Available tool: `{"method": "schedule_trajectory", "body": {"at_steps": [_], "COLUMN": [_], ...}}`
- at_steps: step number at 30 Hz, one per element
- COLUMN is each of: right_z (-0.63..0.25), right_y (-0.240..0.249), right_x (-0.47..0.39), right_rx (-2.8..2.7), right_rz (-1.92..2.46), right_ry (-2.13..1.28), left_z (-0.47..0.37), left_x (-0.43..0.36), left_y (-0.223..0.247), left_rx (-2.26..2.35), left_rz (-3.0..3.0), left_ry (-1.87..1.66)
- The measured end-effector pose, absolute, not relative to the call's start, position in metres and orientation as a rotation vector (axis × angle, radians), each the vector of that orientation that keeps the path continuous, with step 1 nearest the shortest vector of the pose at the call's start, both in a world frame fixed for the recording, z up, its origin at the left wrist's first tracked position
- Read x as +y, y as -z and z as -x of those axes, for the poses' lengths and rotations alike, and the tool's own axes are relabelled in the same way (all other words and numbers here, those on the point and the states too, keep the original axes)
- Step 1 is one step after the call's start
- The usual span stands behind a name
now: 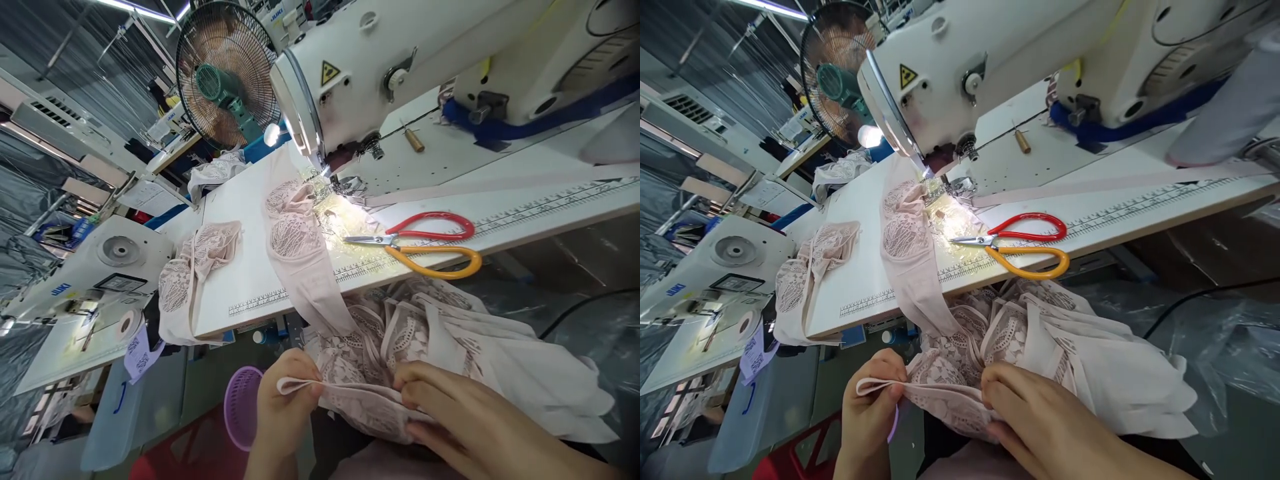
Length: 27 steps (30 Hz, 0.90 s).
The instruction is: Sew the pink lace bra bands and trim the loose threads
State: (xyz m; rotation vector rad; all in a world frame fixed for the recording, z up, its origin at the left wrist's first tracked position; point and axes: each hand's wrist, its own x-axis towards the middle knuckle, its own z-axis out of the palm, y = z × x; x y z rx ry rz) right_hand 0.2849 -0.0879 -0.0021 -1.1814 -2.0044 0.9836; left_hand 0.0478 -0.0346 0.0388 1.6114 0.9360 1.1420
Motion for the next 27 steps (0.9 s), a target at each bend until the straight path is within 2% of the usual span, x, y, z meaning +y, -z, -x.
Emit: {"method": "schedule_trajectory", "body": {"at_steps": [17,27], "right_z": [-0.290,-0.295], "right_y": [-0.005,-0.014], "right_x": [-0.093,-0.092], "right_rx": [-1.887,-1.856], "right_rz": [1.136,1.331], "right_ry": [-1.114,-1.045], "left_z": [-0.034,-0.032], "left_x": [-0.043,-0.041], "left_y": [-0.034,-0.044], "left_rx": [1.065,0.870], "left_rz": [-1.603,-1.634], "left_ry": [-1.167,-1.148]}}
